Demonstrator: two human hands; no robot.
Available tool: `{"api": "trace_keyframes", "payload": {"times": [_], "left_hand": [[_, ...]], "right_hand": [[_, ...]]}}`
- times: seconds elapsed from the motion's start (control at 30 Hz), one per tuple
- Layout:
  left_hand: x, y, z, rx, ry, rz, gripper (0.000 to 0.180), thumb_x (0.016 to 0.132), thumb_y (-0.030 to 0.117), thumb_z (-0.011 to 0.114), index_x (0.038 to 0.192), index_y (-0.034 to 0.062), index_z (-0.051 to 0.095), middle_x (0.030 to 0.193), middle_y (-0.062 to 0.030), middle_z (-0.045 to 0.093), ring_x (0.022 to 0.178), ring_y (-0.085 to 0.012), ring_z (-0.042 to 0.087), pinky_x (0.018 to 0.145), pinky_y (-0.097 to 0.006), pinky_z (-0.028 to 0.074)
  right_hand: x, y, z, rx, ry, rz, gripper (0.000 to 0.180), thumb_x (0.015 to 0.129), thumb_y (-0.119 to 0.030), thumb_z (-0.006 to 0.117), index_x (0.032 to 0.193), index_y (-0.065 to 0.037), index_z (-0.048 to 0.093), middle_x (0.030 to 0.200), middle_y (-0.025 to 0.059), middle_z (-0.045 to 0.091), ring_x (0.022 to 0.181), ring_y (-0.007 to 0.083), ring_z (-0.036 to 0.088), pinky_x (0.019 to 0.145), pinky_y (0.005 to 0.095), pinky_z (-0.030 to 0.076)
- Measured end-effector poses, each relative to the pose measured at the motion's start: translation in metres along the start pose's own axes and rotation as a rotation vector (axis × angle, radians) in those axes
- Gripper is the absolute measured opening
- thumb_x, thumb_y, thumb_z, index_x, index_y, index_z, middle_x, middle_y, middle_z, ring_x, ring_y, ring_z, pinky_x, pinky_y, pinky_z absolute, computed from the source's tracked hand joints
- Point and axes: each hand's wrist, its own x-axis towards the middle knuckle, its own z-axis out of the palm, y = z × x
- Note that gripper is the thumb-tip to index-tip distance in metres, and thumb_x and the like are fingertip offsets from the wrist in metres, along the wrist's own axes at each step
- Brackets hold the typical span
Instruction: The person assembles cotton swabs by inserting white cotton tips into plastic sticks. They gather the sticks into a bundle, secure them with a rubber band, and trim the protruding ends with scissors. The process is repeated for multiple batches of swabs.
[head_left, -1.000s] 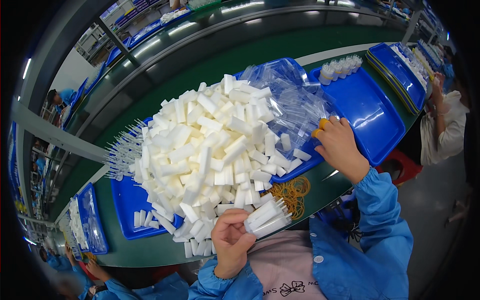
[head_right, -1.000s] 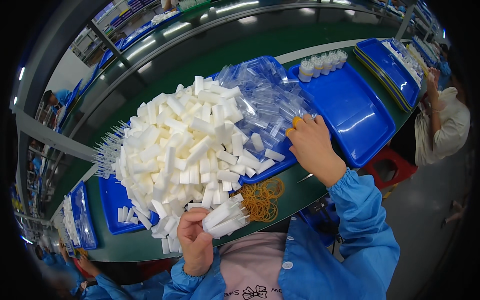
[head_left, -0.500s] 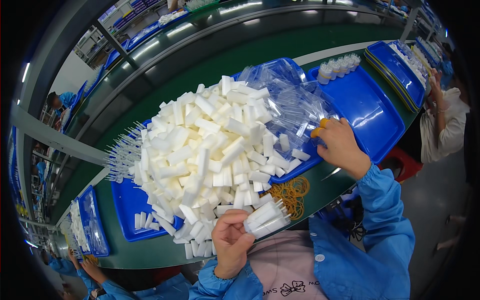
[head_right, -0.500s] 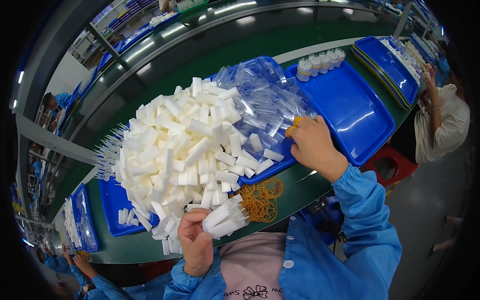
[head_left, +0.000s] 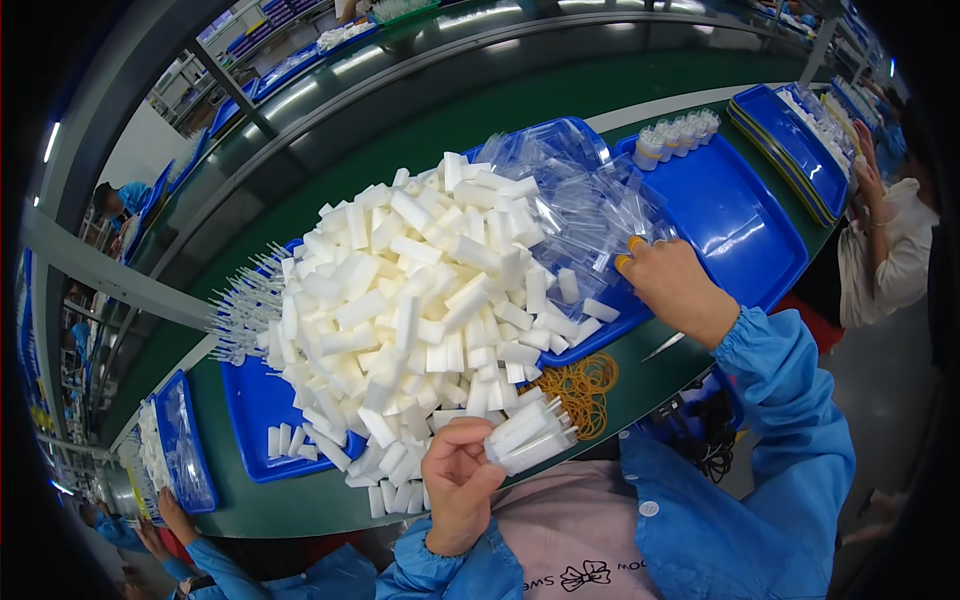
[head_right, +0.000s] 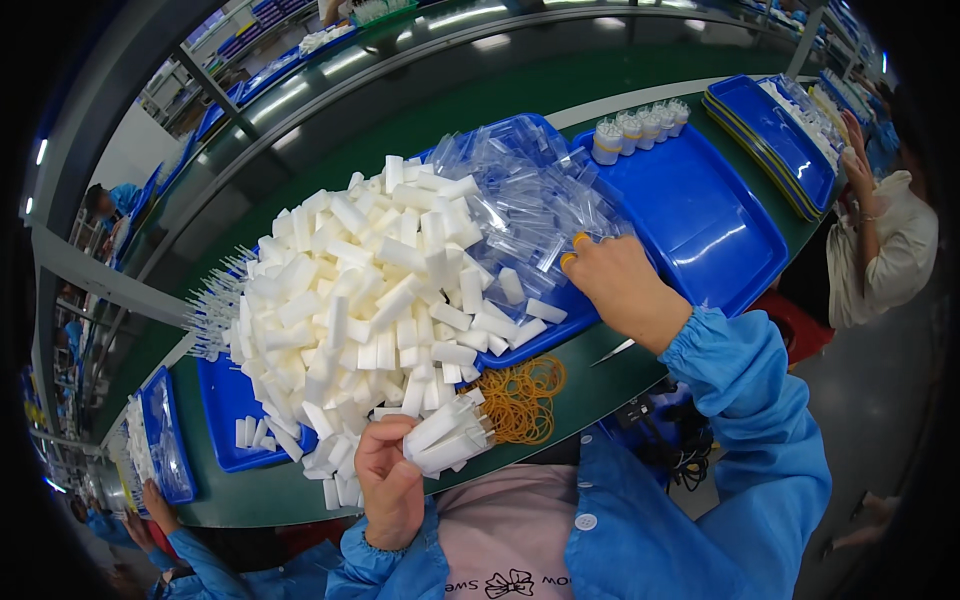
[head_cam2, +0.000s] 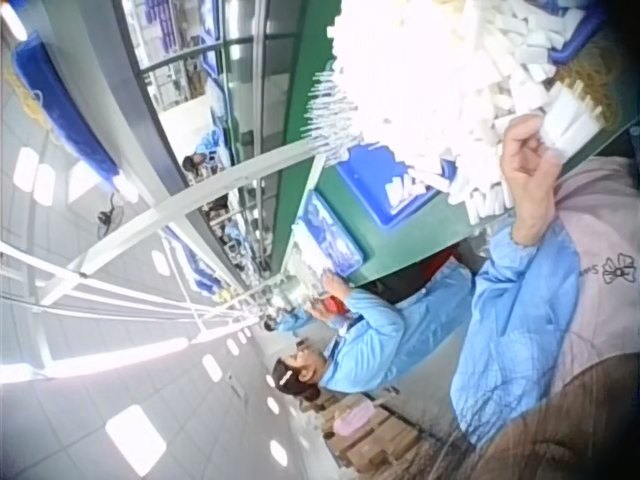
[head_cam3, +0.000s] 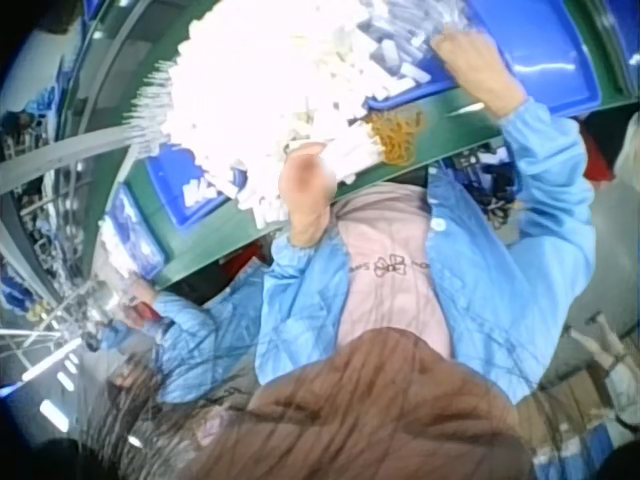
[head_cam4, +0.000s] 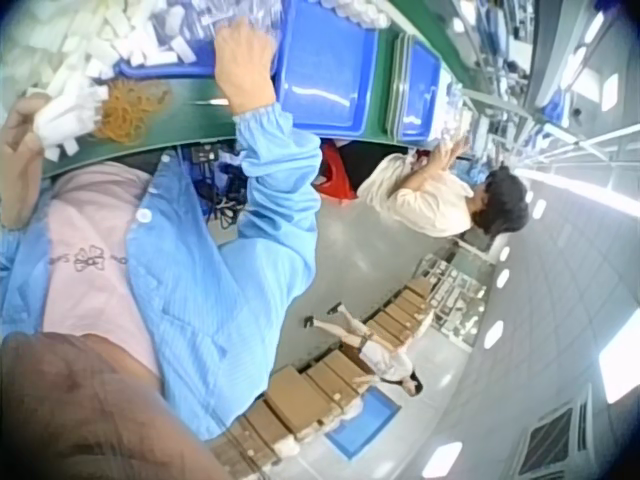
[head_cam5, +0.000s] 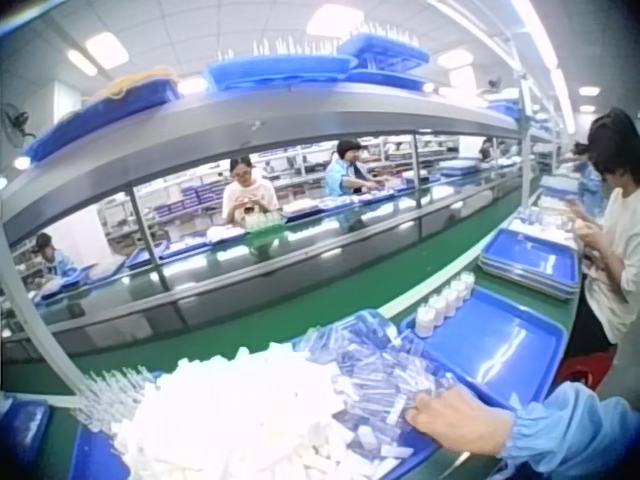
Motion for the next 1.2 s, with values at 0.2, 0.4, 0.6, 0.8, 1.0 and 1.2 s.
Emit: {"api": "trace_keyframes", "payload": {"times": [0.2, 0.4, 0.6, 0.8, 1.0, 1.2], "left_hand": [[-0.001, -0.001, 0.000, -0.014, 0.024, -0.006, 0.036, 0.070, -0.005, 0.065, 0.105, -0.0032, 0.054, 0.109, -0.0113, 0.052, 0.098, -0.0191, 0.056, 0.089, -0.031, 0.043], [-0.001, -0.003, -0.001, -0.028, 0.002, -0.007, 0.037, 0.070, -0.005, 0.066, 0.105, -0.0032, 0.054, 0.110, -0.0114, 0.051, 0.100, -0.0194, 0.056, 0.090, -0.031, 0.043], [-0.001, -0.004, 0.003, 0.067, -0.038, 0.045, 0.037, 0.072, -0.005, 0.070, 0.106, -0.0034, 0.055, 0.109, -0.0122, 0.051, 0.099, -0.0195, 0.056, 0.088, -0.030, 0.045], [-0.005, -0.008, 0.006, 0.309, -0.084, 0.203, 0.042, 0.066, -0.004, 0.077, 0.103, -0.0022, 0.058, 0.109, -0.0144, 0.052, 0.098, -0.0208, 0.055, 0.087, -0.031, 0.046], [-0.009, -0.008, 0.006, 0.503, -0.091, 0.319, 0.041, 0.066, 0.008, 0.079, 0.100, 0.0001, 0.057, 0.106, -0.0158, 0.051, 0.095, -0.0216, 0.054, 0.086, -0.032, 0.044], [-0.011, -0.005, 0.010, 0.583, -0.126, 0.345, 0.043, 0.065, 0.009, 0.079, 0.102, -0.0001, 0.058, 0.106, -0.0149, 0.051, 0.096, -0.0223, 0.054, 0.087, -0.033, 0.043]], "right_hand": [[-0.006, 0.005, -0.007, 0.003, 0.167, -0.088, 0.035, 0.068, 0.002, 0.062, 0.103, -0.005, 0.061, 0.086, 0.0110, 0.057, 0.083, 0.0270, 0.059, 0.069, 0.0362, 0.046], [-0.013, 0.016, -0.011, 0.541, 0.480, -0.037, 0.044, 0.072, 0.007, 0.057, 0.115, -0.002, 0.056, 0.096, 0.0124, 0.059, 0.086, 0.0272, 0.060, 0.079, 0.0350, 0.048], [-0.051, -0.041, -0.023, 1.771, 0.550, 0.096, 0.043, 0.082, 0.003, 0.056, 0.124, 0.002, 0.048, 0.106, 0.0131, 0.059, 0.096, 0.0220, 0.061, 0.087, 0.0340, 0.047], [-0.086, -0.092, -0.023, 1.847, 0.591, 0.040, 0.055, 0.079, -0.002, 0.063, 0.129, 0.002, 0.040, 0.105, 0.0150, 0.059, 0.092, 0.0237, 0.063, 0.086, 0.0366, 0.051], [-0.091, -0.094, -0.020, 1.948, 0.624, 0.114, 0.059, 0.079, -0.001, 0.068, 0.130, 0.005, 0.039, 0.106, 0.0161, 0.059, 0.097, 0.0242, 0.062, 0.090, 0.0356, 0.049], [-0.090, -0.093, -0.017, 2.076, 0.515, 0.081, 0.057, 0.079, 0.001, 0.067, 0.129, 0.004, 0.040, 0.105, 0.0154, 0.059, 0.097, 0.0238, 0.063, 0.089, 0.0345, 0.049]]}}
